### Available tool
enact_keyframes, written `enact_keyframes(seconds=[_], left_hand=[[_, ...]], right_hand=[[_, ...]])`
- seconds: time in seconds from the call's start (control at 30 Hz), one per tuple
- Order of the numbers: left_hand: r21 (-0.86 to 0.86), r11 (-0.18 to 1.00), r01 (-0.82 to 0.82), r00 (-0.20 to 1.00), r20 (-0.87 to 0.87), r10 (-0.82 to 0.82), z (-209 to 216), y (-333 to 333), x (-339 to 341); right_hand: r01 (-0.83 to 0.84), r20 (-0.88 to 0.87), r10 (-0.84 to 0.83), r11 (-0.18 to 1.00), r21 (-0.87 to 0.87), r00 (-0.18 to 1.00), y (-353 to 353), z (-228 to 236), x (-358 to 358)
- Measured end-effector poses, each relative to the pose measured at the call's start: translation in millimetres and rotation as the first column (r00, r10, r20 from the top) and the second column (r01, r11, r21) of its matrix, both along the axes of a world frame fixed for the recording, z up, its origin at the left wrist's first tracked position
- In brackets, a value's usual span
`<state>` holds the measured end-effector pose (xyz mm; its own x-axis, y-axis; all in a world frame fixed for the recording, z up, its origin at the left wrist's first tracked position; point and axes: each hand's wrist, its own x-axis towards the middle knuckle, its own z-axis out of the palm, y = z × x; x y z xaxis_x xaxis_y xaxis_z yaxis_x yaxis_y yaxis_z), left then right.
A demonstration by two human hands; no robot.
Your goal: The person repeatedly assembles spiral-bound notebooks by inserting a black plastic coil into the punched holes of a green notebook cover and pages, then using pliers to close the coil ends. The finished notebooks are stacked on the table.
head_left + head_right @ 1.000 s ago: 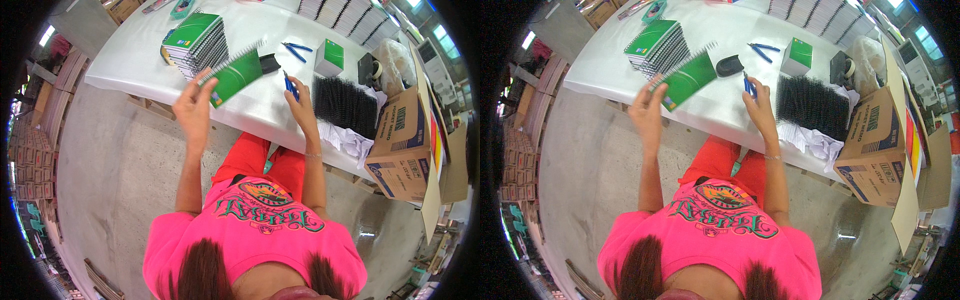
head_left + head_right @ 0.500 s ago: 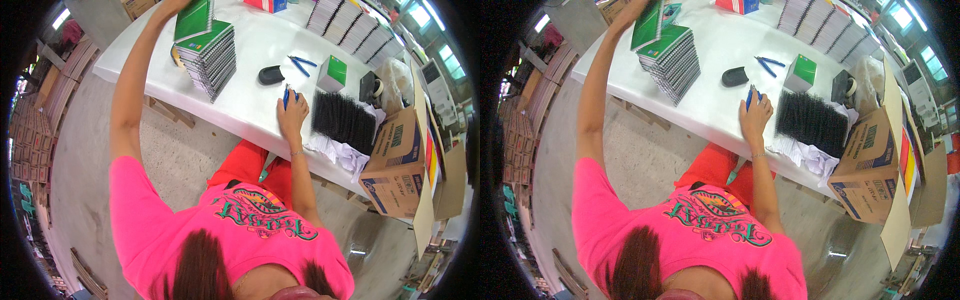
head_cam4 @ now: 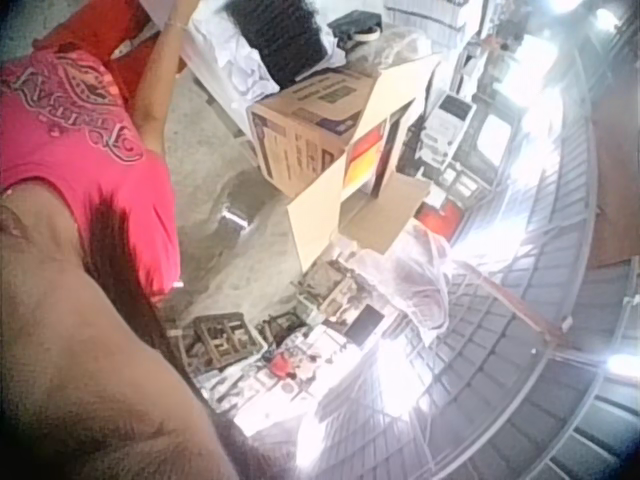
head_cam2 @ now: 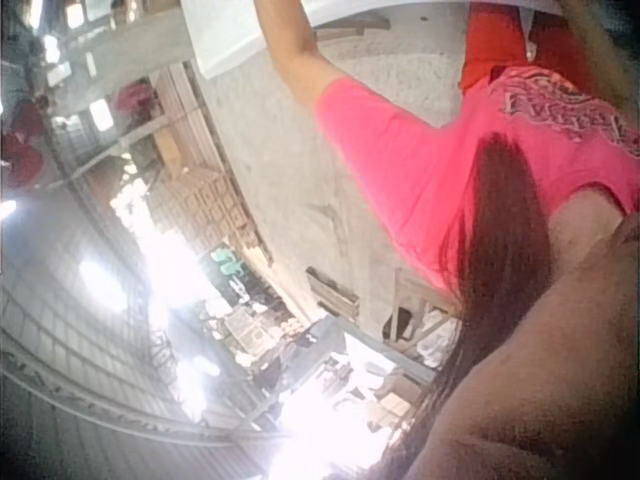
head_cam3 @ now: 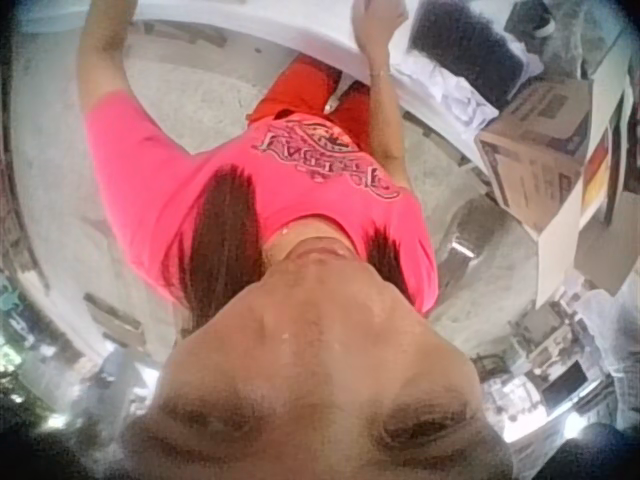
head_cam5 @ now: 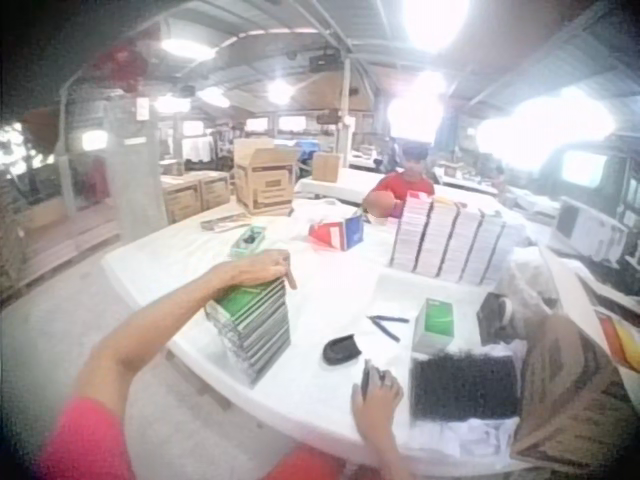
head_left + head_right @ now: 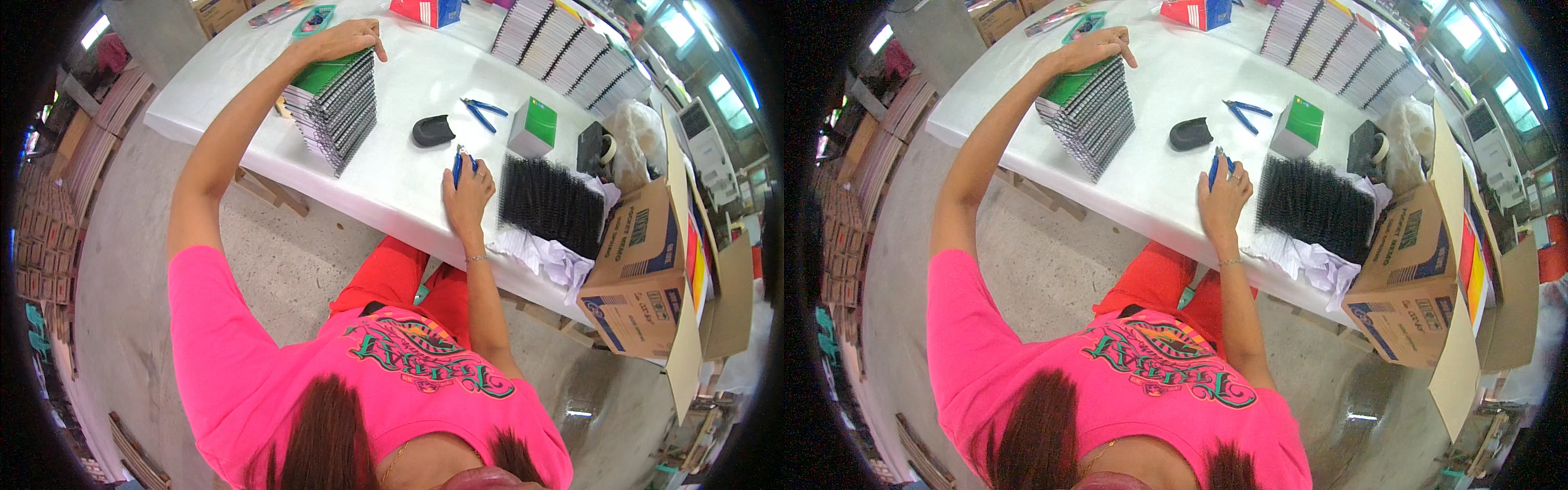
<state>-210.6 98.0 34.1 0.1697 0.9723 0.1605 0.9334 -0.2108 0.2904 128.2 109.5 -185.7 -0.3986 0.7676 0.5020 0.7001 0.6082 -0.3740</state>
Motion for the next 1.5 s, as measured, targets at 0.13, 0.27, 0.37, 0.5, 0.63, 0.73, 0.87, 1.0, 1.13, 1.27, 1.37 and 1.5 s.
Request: enact_keyframes(seconds=[0.13, 0.27, 0.37, 0.5, 0.63, 0.73, 0.87, 1.0, 1.13, 1.27, 1.37, 1.5], left_hand=[[0.08, 0.997, 0.007, 1.0, -0.027, -0.004, -7.8, 2.3, 1.2], [0.086, 0.996, 0.039, 0.999, -0.042, -0.035, -9.9, 4.8, 1.5], [0.104, 0.994, 0.044, 0.998, -0.04, -0.04, -10.2, 4.5, 2.6], [0.13, 0.992, 0.003, 1.0, -0.03, 0.0, -0.1, -15.4, 4.3], [0.315, 0.949, 0.008, 0.999, -0.039, 0.004, 25.3, -32.6, 54.8], [0.392, 0.917, 0.078, 0.994, 0.04, -0.102, 22.8, -57.9, 110.6], [0.288, 0.946, 0.149, 0.944, 0.244, -0.223, -3.6, -77.0, 156.7], [0.194, 0.974, 0.116, 0.864, 0.464, -0.195, -43.0, -67.0, 188.5], [0.457, 0.889, -0.012, 0.89, 0.41, -0.199, -57.9, -57.4, 219.5], [0.642, 0.765, -0.041, 0.999, 0.05, 0.011, -54.7, -53.5, 235.8], [0.479, 0.878, -0.011, 1.0, 0.0, 0.012, -66.2, -62.9, 235.9], [0.346, 0.937, -0.058, 0.995, 0.093, 0.027, -86.9, -91.6, 229.0]], right_hand=[[-0.008, -0.009, 0.008, 1.0, -0.001, 1.0, 0.0, 0.3, 1.2], [-0.022, -0.138, 0.014, 0.998, -0.055, 0.99, 1.3, 5.2, 4.3], [-0.014, -0.336, 0.017, 1.0, 0.01, 0.942, 19.2, 19.9, 12.6], [0.182, -0.421, -0.144, 0.982, 0.052, 0.896, 76.9, 71.0, 30.0], [0.364, -0.365, -0.403, 0.915, -0.174, 0.839, 176.0, 66.7, 63.4], [0.397, -0.05, -0.433, 0.861, -0.317, 0.9, 227.3, 57.5, 87.8], [0.219, -0.084, -0.317, 0.8, -0.558, 0.945, 249.0, 53.3, 114.4], [0.278, -0.18, -0.309, 0.944, -0.178, 0.934, 224.6, 71.2, 104.9], [0.105, -0.355, -0.087, 0.994, 0.03, 0.931, 151.9, 112.2, 79.8], [-0.177, -0.279, 0.169, 0.984, -0.003, 0.945, 37.6, 149.5, 74.1], [-0.287, -0.272, 0.288, 0.957, 0.044, 0.918, -12.9, 134.6, 80.9], [-0.133, -0.349, 0.115, 0.991, -0.028, 0.93, -16.8, 104.7, 127.0]])
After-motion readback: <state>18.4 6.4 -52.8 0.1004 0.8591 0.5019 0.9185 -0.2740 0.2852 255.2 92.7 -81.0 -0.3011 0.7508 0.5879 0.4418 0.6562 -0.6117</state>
